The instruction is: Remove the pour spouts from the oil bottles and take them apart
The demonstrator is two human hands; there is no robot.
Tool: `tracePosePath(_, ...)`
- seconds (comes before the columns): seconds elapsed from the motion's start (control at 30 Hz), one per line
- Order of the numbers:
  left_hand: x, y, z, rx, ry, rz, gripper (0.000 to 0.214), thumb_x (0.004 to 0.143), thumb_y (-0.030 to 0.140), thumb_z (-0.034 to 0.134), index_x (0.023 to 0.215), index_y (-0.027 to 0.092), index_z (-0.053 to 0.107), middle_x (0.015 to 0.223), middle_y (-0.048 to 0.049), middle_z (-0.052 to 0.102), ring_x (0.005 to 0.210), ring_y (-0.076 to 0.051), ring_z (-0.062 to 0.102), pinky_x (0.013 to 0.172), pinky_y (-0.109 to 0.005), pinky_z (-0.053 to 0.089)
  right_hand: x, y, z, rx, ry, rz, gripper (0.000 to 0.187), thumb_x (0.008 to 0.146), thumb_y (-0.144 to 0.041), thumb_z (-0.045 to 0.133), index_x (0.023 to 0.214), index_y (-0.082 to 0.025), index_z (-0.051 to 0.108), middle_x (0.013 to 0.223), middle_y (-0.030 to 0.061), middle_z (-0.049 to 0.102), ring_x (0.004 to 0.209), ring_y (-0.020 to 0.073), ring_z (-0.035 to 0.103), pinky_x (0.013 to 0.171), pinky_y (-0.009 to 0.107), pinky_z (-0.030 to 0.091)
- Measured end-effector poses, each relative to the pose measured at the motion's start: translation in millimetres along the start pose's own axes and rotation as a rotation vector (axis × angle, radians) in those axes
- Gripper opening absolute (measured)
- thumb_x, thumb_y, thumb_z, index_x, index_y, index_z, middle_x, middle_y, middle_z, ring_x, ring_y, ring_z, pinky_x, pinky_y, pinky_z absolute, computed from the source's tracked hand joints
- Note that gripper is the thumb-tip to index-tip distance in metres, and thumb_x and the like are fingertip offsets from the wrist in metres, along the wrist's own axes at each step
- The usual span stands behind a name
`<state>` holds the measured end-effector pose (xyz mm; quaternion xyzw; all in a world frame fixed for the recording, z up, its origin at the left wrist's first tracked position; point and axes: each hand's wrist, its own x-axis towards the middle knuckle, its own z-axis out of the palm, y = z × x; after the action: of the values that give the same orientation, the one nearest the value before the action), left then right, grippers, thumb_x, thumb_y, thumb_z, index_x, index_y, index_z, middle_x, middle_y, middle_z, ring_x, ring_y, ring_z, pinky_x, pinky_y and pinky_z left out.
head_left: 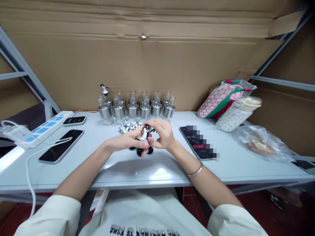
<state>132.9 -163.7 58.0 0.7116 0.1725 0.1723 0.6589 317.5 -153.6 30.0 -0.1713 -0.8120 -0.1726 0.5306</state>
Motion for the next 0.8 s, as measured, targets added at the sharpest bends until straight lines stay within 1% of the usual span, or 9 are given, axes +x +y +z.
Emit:
tracePosePath(0.13, 5, -7, 4.3, -0.043, 0.120, 0.073, 0.035, 0.077, 0.038, 0.066, 0.095, 0.018, 0.044, 0.072, 0.0021, 0.062, 0.064, -0.013, 0.062, 0.069, -0.028, 0.042, 0, 5, -3, -0.027, 0.004, 0.020, 0.032, 0.087, -0.043, 0.047, 0.099, -0.015, 0.058, 0.074, 0.0077, 0.065, 0.069, 0.0183, 0.063, 0.063, 0.030, 0.049)
tracePosePath(0.2, 9, -12, 7.9, -0.060, 0.206, 0.080, 0.036, 0.076, 0.038, 0.066, 0.095, 0.018, 0.043, 0.068, 0.0032, 0.061, 0.060, -0.013, 0.062, 0.067, -0.028, 0.043, 1, 7, -4, -0.089, -0.026, 0.042, 0.031, 0.089, -0.043, 0.047, 0.099, -0.015, 0.058, 0.072, 0.0068, 0.064, 0.067, 0.0178, 0.061, 0.062, 0.029, 0.048)
tracePosePath(0.3, 13, -19, 11.2, -0.035, 0.327, 0.092, 0.039, 0.073, 0.041, 0.068, 0.093, 0.018, 0.043, 0.062, 0.0061, 0.057, 0.045, -0.009, 0.054, 0.056, -0.025, 0.040, 1, 8, -4, -0.121, -0.088, 0.052, 0.035, 0.091, -0.046, 0.045, 0.097, -0.015, 0.058, 0.075, 0.0081, 0.065, 0.069, 0.0177, 0.061, 0.062, 0.028, 0.048)
tracePosePath(0.37, 14, -22, 12.1, 0.023, 0.370, 0.095, 0.042, 0.071, 0.044, 0.070, 0.090, 0.017, 0.045, 0.059, 0.0067, 0.057, 0.037, -0.006, 0.049, 0.048, -0.022, 0.035, 1, 8, -3, -0.099, -0.097, 0.031, 0.040, 0.090, -0.051, 0.045, 0.095, -0.014, 0.059, 0.078, 0.0097, 0.066, 0.072, 0.0180, 0.062, 0.064, 0.028, 0.048)
tracePosePath(0.43, 15, -22, 12.5, 0.071, 0.384, 0.090, 0.043, 0.068, 0.046, 0.073, 0.086, 0.016, 0.047, 0.057, 0.0070, 0.056, 0.035, -0.006, 0.048, 0.046, -0.020, 0.033, 0, 10, -2, -0.094, -0.090, 0.011, 0.043, 0.088, -0.055, 0.046, 0.093, -0.014, 0.060, 0.080, 0.0102, 0.067, 0.073, 0.0178, 0.063, 0.065, 0.028, 0.048)
tracePosePath(0.5, 15, -22, 12.8, 0.096, 0.381, 0.080, 0.045, 0.066, 0.045, 0.075, 0.087, 0.016, 0.048, 0.054, 0.0072, 0.057, 0.036, -0.008, 0.051, 0.047, -0.021, 0.035, -1, 11, -2, -0.111, -0.095, 0.007, 0.045, 0.085, -0.057, 0.049, 0.092, -0.014, 0.060, 0.077, 0.0090, 0.068, 0.071, 0.0171, 0.063, 0.065, 0.027, 0.047)
tracePosePath(0.6, 16, -22, 12.9, 0.060, 0.391, 0.090, 0.054, 0.064, 0.044, 0.077, 0.098, 0.017, 0.045, 0.058, 0.0056, 0.062, 0.039, -0.012, 0.057, 0.049, -0.022, 0.041, -2, 13, -3, -0.121, -0.121, 0.039, 0.045, 0.084, -0.058, 0.051, 0.090, -0.014, 0.061, 0.073, 0.0072, 0.067, 0.067, 0.0163, 0.061, 0.064, 0.027, 0.046)
tracePosePath(0.7, 17, -25, 12.8, -0.026, 0.384, 0.145, 0.061, 0.067, 0.052, 0.074, 0.105, 0.019, 0.039, 0.065, 0.0024, 0.066, 0.040, -0.013, 0.059, 0.046, -0.022, 0.042, -1, 12, -4, -0.107, -0.170, 0.069, 0.046, 0.088, -0.055, 0.045, 0.099, -0.014, 0.060, 0.072, 0.0064, 0.065, 0.068, 0.0161, 0.060, 0.064, 0.027, 0.045)
tracePosePath(0.8, 18, -28, 13.6, -0.048, 0.367, 0.174, 0.062, 0.068, 0.063, 0.067, 0.103, 0.020, 0.039, 0.064, 0.0015, 0.065, 0.038, -0.012, 0.057, 0.043, -0.022, 0.041, 1, 8, -5, -0.078, -0.226, 0.074, 0.049, 0.092, -0.054, 0.038, 0.108, -0.012, 0.057, 0.073, 0.0066, 0.063, 0.069, 0.0171, 0.059, 0.064, 0.028, 0.044)
